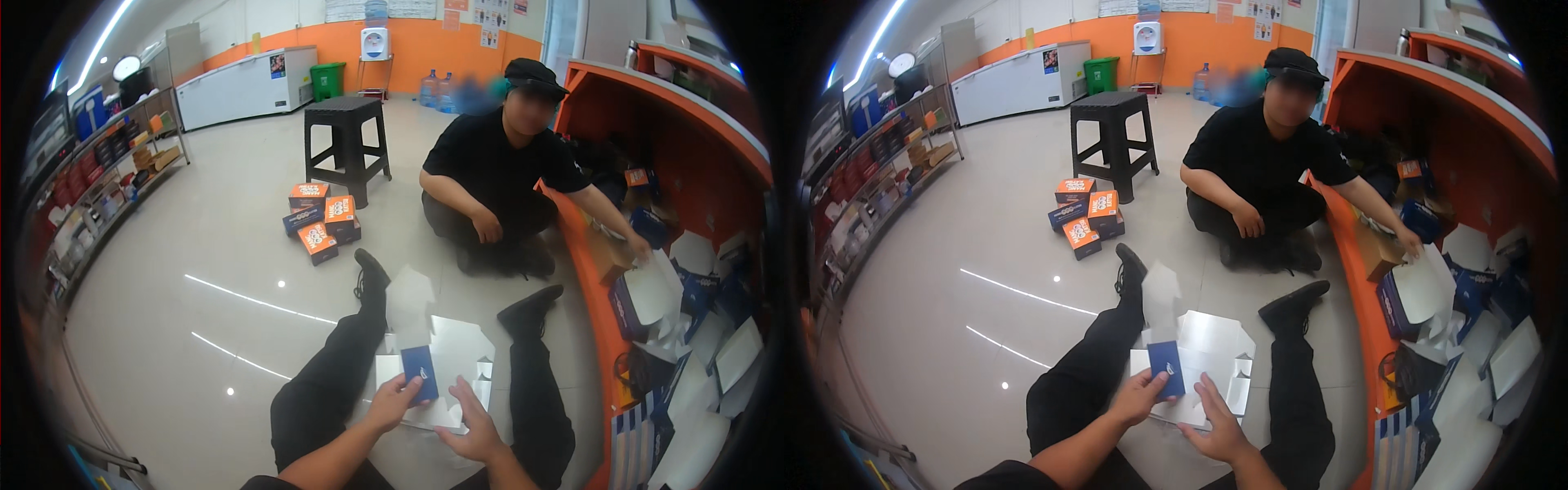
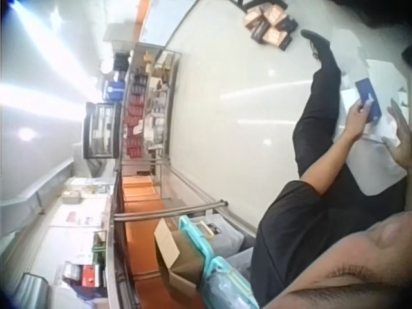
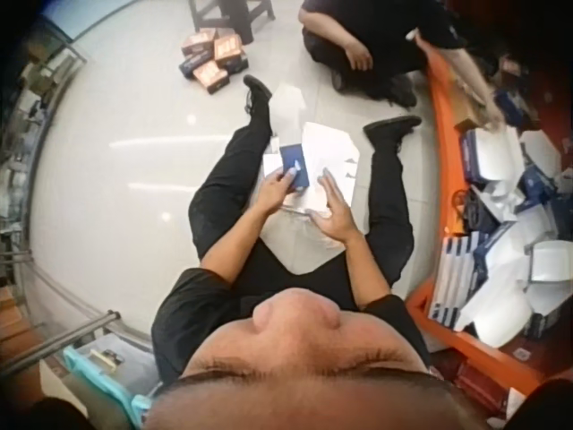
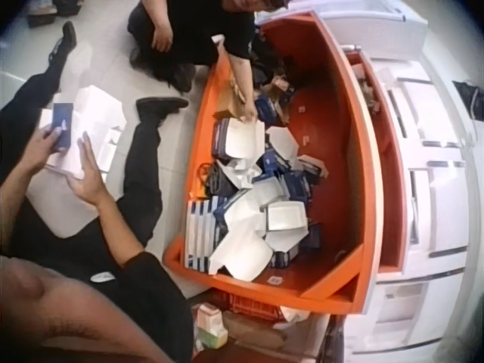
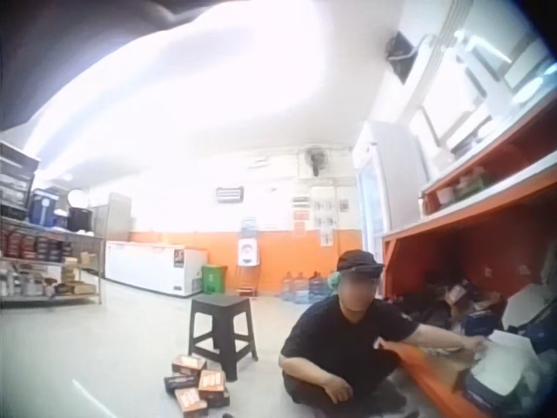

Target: The person folds flat cardboard cutouts into food boxes by hand while sitting on the floor and tosses the assembled boxes aside.

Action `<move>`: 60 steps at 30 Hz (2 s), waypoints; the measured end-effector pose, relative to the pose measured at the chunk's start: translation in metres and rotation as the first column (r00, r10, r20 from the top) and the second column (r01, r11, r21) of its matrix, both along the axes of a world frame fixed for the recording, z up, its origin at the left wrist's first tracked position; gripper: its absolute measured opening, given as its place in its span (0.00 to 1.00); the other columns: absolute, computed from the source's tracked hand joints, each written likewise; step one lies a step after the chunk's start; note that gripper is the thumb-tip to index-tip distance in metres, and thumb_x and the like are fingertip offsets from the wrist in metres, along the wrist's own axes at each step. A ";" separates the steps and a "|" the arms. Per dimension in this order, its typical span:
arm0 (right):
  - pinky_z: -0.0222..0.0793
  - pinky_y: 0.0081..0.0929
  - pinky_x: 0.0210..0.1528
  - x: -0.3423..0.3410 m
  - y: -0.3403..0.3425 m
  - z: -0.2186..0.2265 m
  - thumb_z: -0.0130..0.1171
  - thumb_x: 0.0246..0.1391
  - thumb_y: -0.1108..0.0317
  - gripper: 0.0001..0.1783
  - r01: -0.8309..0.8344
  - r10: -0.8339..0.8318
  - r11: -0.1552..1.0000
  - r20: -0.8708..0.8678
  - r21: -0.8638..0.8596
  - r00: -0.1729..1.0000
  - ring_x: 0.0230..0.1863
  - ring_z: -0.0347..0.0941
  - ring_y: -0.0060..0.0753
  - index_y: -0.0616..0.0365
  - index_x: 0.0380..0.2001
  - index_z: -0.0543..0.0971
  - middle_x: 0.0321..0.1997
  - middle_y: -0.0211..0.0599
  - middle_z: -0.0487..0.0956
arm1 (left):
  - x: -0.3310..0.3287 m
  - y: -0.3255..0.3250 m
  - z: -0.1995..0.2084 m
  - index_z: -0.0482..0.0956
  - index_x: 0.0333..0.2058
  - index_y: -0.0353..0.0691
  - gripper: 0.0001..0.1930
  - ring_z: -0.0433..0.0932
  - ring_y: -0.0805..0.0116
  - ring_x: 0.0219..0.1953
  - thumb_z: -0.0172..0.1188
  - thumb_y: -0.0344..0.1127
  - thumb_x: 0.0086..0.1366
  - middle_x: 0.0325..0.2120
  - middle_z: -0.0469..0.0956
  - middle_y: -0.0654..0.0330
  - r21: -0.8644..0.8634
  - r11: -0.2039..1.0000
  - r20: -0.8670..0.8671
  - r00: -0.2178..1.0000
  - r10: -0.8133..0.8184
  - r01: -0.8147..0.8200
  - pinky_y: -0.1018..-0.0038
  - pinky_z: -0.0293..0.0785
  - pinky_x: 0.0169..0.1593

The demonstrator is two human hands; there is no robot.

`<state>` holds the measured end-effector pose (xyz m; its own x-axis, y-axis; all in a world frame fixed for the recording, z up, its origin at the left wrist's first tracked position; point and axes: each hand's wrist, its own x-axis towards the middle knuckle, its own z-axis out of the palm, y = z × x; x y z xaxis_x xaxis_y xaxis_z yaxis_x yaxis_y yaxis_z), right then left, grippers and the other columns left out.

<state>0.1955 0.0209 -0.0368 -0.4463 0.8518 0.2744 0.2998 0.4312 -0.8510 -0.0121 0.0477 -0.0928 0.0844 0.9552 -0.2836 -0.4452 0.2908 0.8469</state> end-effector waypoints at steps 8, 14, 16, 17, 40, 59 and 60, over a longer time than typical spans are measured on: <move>0.83 0.37 0.44 -0.030 -0.014 -0.029 0.68 0.52 0.77 0.33 0.418 -0.313 0.904 -0.533 0.085 0.786 0.68 0.68 0.50 0.67 0.62 0.70 0.72 0.67 0.58 | -0.001 0.001 0.003 0.76 0.53 0.32 0.17 0.80 0.68 0.49 0.56 0.39 0.75 0.47 0.80 0.59 0.050 0.999 0.073 0.997 0.008 -0.011 0.68 0.81 0.54; 0.75 0.43 0.58 -0.008 0.004 -0.030 0.68 0.53 0.74 0.14 0.123 -0.101 0.864 -0.072 0.489 0.992 0.60 0.75 0.56 0.61 0.45 0.84 0.57 0.52 0.77 | -0.013 -0.003 0.000 0.77 0.53 0.32 0.16 0.80 0.68 0.49 0.57 0.36 0.74 0.47 0.81 0.58 0.163 0.985 0.116 0.990 -0.082 0.063 0.67 0.81 0.53; 0.70 0.46 0.63 -0.004 0.004 -0.034 0.72 0.50 0.68 0.20 0.078 -0.074 0.885 -0.027 0.458 0.997 0.61 0.73 0.57 0.55 0.48 0.84 0.59 0.50 0.75 | -0.013 -0.003 0.000 0.77 0.53 0.32 0.15 0.80 0.68 0.50 0.58 0.33 0.73 0.48 0.80 0.58 0.203 0.974 0.107 0.987 -0.122 0.098 0.67 0.79 0.54; 0.70 0.46 0.63 -0.002 0.005 -0.034 0.72 0.50 0.68 0.20 0.078 -0.075 0.886 -0.024 0.457 0.997 0.61 0.73 0.57 0.55 0.48 0.84 0.59 0.50 0.75 | -0.012 -0.003 0.000 0.76 0.54 0.32 0.15 0.79 0.68 0.50 0.59 0.31 0.72 0.48 0.80 0.57 0.244 0.961 0.095 0.983 -0.157 0.130 0.67 0.78 0.56; 0.76 0.45 0.59 0.006 0.014 -0.030 0.71 0.53 0.70 0.20 -0.030 0.001 0.886 0.063 0.463 0.998 0.64 0.69 0.61 0.59 0.50 0.83 0.65 0.63 0.66 | 0.000 -0.018 -0.005 0.77 0.53 0.31 0.15 0.79 0.70 0.52 0.61 0.26 0.69 0.51 0.80 0.57 0.396 0.885 -0.050 0.968 -0.245 0.245 0.70 0.74 0.59; 0.66 0.42 0.65 -0.035 -0.038 0.104 0.68 0.59 0.62 0.22 -0.151 0.283 0.850 -0.195 0.505 0.939 0.66 0.67 0.57 0.48 0.57 0.82 0.68 0.58 0.66 | -0.020 -0.135 0.139 0.80 0.46 0.29 0.13 0.82 0.71 0.42 0.65 0.23 0.62 0.41 0.84 0.57 0.648 0.754 -0.605 0.676 0.421 0.111 0.74 0.79 0.46; 0.70 0.39 0.62 -0.035 -0.042 0.098 0.70 0.56 0.65 0.22 -0.152 0.294 0.881 -0.266 0.448 0.918 0.64 0.70 0.55 0.50 0.55 0.83 0.67 0.58 0.68 | -0.017 -0.141 0.139 0.80 0.46 0.29 0.12 0.82 0.71 0.42 0.65 0.23 0.62 0.41 0.84 0.57 0.631 0.768 -0.606 0.688 0.400 0.110 0.74 0.80 0.46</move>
